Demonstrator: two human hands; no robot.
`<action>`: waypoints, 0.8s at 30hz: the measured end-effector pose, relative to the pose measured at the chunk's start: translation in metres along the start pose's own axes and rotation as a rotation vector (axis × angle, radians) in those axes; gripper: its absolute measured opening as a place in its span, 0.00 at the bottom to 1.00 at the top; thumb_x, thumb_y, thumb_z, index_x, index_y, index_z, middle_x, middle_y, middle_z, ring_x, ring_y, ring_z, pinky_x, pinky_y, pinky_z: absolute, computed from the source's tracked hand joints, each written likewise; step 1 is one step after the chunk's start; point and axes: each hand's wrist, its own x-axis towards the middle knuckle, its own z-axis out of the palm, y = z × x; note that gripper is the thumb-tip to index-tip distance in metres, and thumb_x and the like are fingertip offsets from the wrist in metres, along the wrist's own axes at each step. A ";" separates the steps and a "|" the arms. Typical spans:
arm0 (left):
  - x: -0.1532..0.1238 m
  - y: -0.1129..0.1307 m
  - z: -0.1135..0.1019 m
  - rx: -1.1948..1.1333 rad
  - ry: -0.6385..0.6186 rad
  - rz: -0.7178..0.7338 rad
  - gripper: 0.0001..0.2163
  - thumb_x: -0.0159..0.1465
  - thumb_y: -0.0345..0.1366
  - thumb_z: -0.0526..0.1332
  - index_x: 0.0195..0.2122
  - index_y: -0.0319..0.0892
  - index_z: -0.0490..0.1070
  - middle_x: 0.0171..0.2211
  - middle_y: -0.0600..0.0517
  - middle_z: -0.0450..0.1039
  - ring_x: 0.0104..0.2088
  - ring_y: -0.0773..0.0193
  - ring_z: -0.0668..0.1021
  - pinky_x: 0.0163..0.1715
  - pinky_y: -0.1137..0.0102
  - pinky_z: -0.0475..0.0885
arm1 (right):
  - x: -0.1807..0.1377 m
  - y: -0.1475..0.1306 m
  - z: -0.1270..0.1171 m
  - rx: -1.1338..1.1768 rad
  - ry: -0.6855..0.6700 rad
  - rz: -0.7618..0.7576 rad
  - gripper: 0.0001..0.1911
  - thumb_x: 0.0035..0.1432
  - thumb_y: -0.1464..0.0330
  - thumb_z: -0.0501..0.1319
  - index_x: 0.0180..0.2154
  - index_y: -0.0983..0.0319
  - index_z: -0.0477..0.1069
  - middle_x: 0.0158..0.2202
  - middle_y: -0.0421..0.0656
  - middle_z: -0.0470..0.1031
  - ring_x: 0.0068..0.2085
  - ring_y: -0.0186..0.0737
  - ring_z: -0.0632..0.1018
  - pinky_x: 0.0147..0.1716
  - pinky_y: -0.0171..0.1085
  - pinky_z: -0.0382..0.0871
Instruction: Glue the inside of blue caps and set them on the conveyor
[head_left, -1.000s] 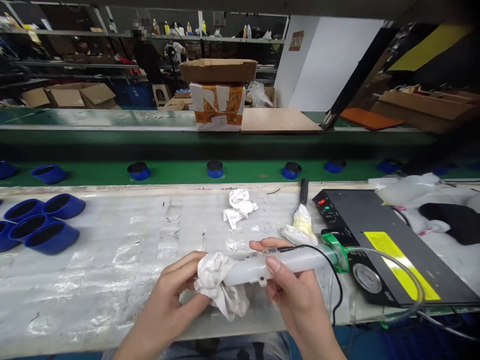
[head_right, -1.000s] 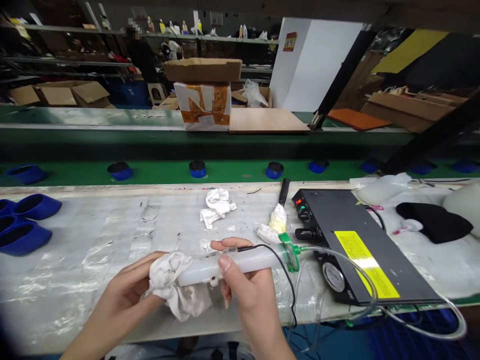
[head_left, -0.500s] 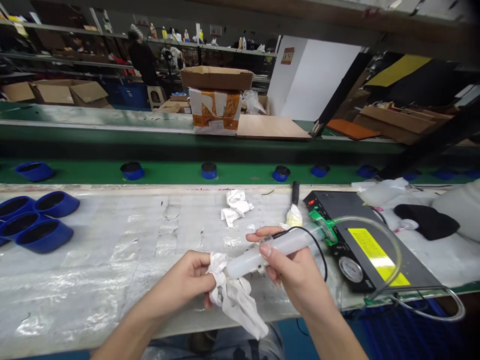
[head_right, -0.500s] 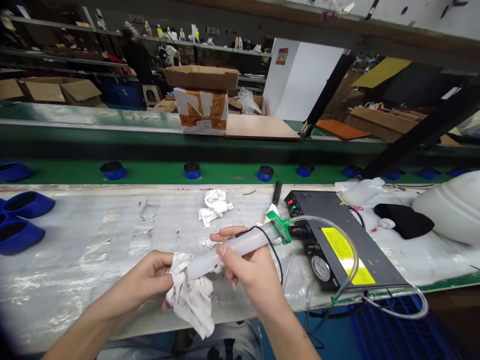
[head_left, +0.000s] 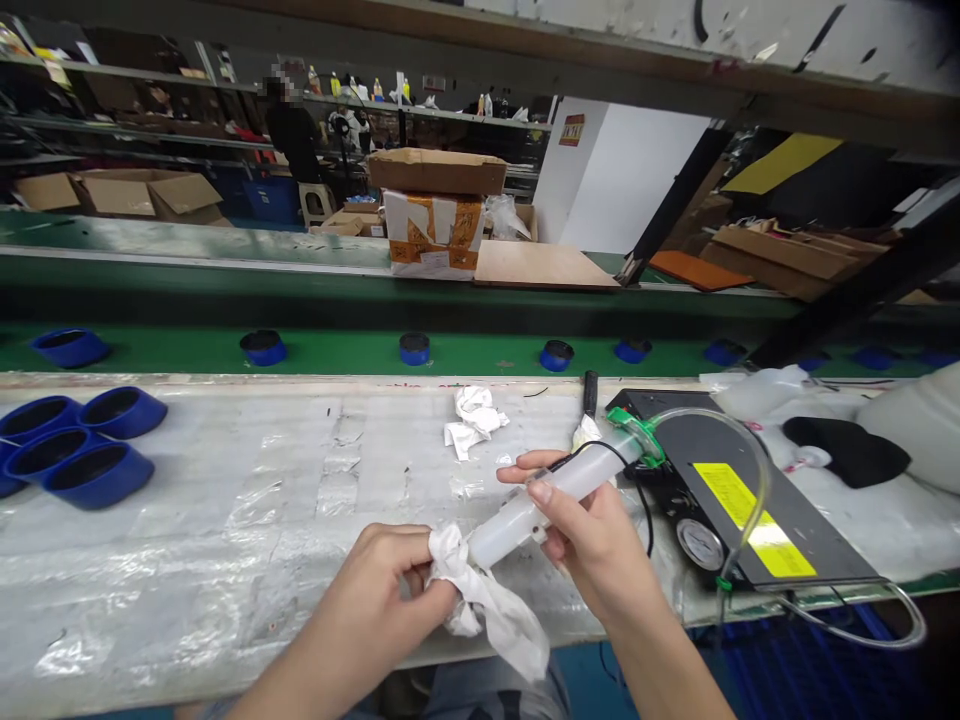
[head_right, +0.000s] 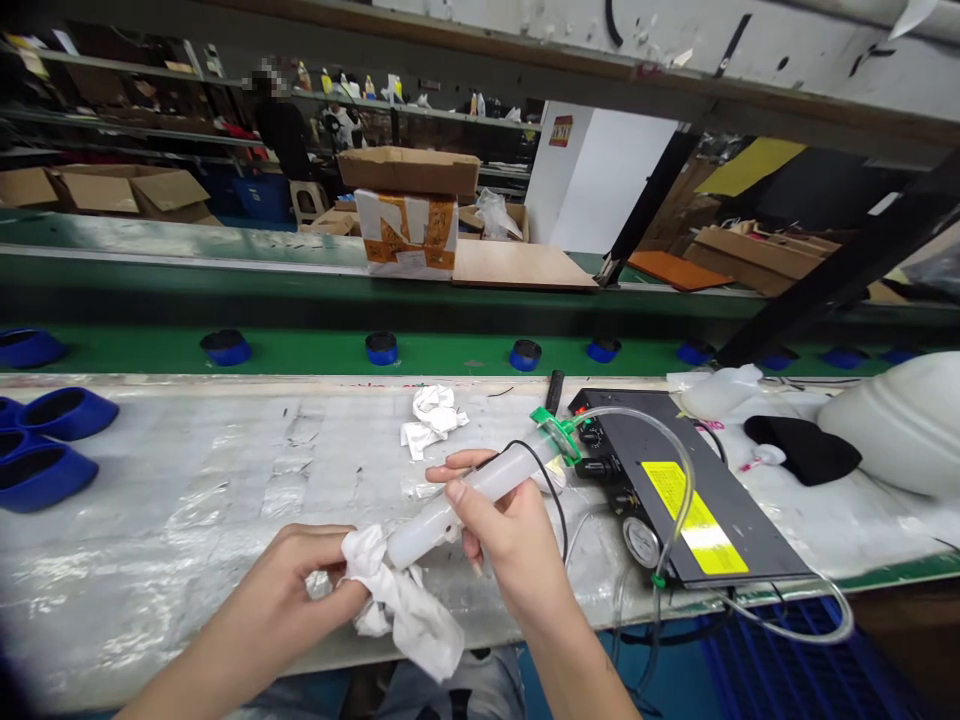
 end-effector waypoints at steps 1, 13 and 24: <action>-0.003 0.001 0.001 0.097 0.056 0.046 0.11 0.61 0.35 0.55 0.21 0.42 0.62 0.22 0.55 0.64 0.26 0.67 0.65 0.28 0.71 0.57 | 0.001 0.002 0.000 0.001 0.010 -0.002 0.28 0.50 0.48 0.77 0.42 0.61 0.77 0.43 0.51 0.85 0.15 0.22 0.61 0.11 0.29 0.57; 0.005 -0.007 -0.007 -0.433 -0.238 -0.274 0.09 0.52 0.41 0.64 0.28 0.40 0.74 0.26 0.53 0.74 0.31 0.62 0.73 0.32 0.71 0.69 | -0.013 -0.007 -0.002 0.036 -0.066 0.003 0.31 0.52 0.50 0.78 0.52 0.58 0.76 0.46 0.48 0.84 0.17 0.22 0.66 0.13 0.26 0.59; -0.007 -0.009 0.007 -0.746 -0.214 -0.387 0.16 0.47 0.47 0.72 0.24 0.38 0.74 0.20 0.54 0.69 0.19 0.71 0.66 0.22 0.75 0.60 | -0.032 0.004 0.004 0.306 -0.126 0.103 0.31 0.48 0.49 0.79 0.54 0.47 0.81 0.55 0.48 0.82 0.17 0.21 0.63 0.15 0.28 0.53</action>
